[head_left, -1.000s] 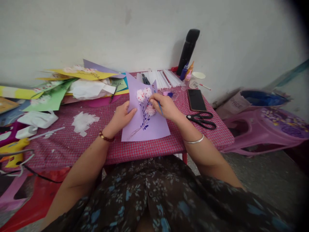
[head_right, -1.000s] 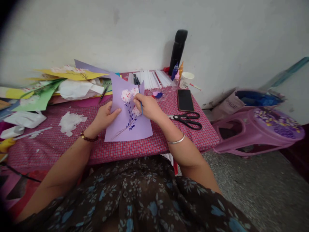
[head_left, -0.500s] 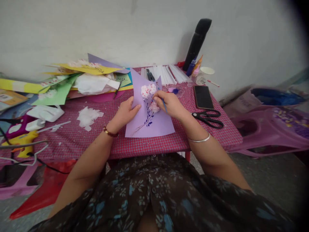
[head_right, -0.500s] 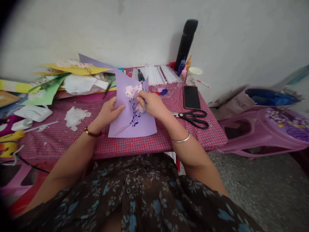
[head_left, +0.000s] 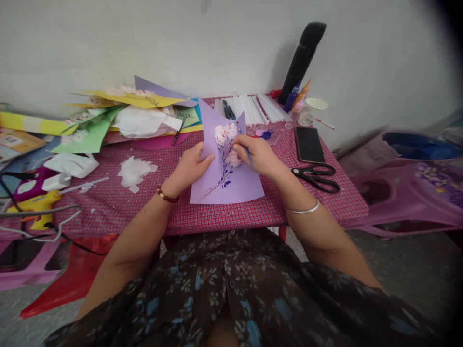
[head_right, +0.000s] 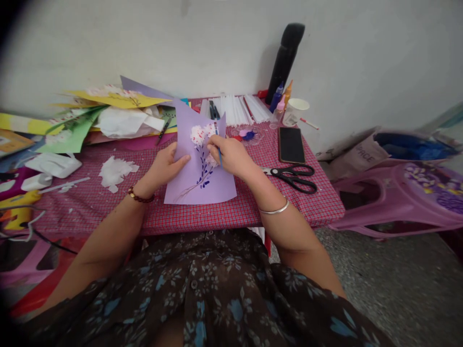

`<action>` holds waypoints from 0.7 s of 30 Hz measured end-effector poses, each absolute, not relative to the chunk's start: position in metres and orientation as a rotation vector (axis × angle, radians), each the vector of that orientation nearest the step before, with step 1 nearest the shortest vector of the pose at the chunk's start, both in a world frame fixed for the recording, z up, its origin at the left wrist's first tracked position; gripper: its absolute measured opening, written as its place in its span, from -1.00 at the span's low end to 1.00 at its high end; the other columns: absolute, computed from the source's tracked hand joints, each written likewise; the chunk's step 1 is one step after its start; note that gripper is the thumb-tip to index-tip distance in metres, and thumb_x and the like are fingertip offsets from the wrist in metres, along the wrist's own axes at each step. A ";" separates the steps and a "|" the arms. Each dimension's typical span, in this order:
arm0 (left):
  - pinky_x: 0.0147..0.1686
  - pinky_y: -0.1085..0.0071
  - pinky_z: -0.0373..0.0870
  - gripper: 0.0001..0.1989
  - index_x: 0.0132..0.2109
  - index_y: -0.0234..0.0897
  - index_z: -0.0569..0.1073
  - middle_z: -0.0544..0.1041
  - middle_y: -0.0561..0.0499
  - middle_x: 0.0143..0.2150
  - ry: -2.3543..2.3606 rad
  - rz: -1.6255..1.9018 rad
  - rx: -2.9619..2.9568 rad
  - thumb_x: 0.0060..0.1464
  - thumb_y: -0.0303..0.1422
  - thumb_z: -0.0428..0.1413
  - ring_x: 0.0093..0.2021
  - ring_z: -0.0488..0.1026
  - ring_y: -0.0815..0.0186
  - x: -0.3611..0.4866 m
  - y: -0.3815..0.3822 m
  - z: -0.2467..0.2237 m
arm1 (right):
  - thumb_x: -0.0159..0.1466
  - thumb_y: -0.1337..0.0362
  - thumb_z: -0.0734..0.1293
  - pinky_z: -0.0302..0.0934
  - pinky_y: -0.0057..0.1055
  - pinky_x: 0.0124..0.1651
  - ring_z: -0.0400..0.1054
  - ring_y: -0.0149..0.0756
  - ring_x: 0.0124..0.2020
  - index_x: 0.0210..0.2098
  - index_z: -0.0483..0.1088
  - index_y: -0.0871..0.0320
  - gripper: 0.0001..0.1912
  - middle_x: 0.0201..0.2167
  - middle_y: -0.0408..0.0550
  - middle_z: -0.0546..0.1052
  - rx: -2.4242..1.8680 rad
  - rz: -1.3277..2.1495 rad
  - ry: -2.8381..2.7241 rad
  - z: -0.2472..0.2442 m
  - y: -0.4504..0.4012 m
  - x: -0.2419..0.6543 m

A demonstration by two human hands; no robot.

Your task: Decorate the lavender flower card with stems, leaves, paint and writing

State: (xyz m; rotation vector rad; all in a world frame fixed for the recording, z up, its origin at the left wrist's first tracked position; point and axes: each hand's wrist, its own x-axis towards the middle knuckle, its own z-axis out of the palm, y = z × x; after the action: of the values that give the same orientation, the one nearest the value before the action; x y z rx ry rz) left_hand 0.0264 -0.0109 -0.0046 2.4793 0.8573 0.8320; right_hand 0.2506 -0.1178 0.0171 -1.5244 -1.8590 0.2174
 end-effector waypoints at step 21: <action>-0.08 0.02 0.51 -0.85 -0.16 -0.18 0.40 0.53 -0.05 -0.32 0.861 0.794 2.464 0.20 -0.24 0.16 -0.18 0.56 0.02 0.027 -0.014 -0.001 | 0.42 0.21 0.17 0.11 -0.33 -0.23 0.31 -0.26 -0.36 -0.22 0.44 0.14 -0.76 -0.40 -0.05 0.51 -1.545 0.198 -1.871 0.017 -0.118 0.250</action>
State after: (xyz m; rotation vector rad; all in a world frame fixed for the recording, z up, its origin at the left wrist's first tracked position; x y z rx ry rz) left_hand 0.0267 -0.0138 -0.0012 2.4639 0.8609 0.7937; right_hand 0.2496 -0.1175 0.0168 -1.5445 -1.8710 0.1981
